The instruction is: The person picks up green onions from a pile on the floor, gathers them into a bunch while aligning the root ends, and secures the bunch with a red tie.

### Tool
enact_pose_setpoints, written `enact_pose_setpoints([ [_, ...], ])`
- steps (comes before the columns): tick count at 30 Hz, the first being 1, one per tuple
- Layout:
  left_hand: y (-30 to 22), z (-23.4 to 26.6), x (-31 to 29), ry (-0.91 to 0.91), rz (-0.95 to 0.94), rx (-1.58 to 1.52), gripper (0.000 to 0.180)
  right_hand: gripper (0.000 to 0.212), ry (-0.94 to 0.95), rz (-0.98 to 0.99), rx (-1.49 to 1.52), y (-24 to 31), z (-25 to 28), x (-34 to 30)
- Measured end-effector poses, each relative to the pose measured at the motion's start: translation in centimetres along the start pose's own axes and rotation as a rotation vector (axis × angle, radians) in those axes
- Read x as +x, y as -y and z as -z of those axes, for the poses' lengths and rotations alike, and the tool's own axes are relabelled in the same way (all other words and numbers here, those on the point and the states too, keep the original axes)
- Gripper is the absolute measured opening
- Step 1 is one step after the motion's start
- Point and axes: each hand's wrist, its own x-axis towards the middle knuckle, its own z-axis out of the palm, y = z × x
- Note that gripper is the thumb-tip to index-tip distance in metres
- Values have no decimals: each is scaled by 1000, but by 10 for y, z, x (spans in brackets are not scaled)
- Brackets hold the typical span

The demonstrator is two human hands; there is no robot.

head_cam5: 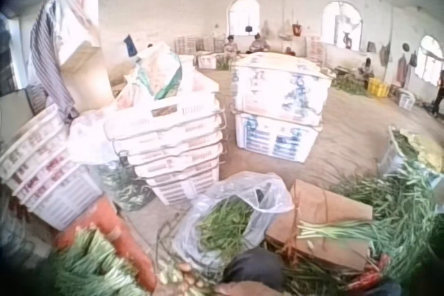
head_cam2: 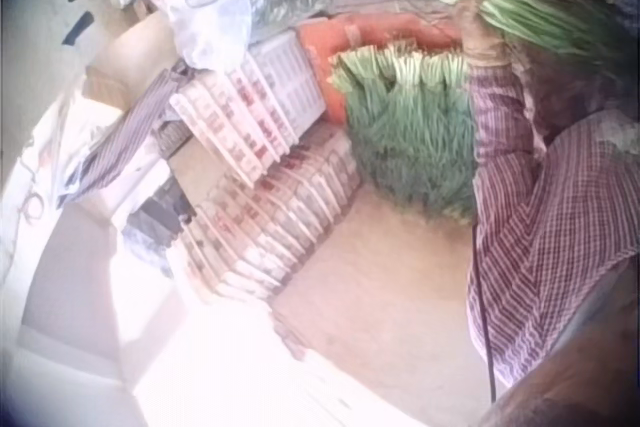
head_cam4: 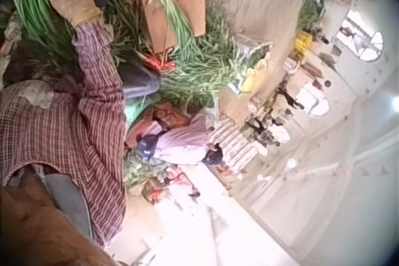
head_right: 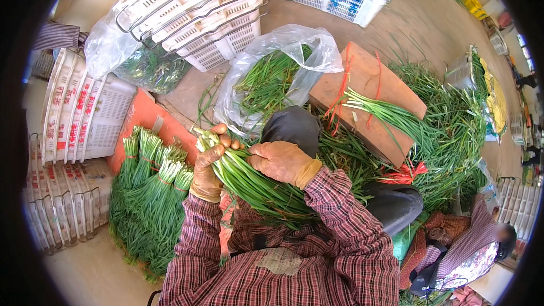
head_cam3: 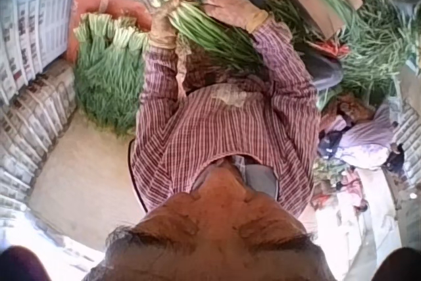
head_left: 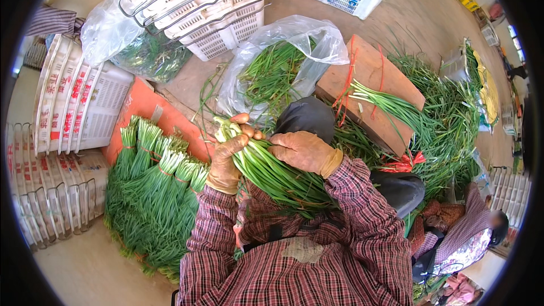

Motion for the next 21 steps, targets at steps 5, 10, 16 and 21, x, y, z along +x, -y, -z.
enact_pose_setpoints([
  [5,2,5,-5,-107,-51,-101,49,34,-434,117,-233,26,8,-33],
  [10,6,19,-13,-158,-108,-199,46,41,-503,228,-378,28,13,-105],
  [16,6,21,-17,-248,-141,-167,37,35,-479,97,-581,23,-35,-126],
  [21,1,23,-23,-309,-183,-114,35,18,-619,118,-643,14,-40,-118],
])
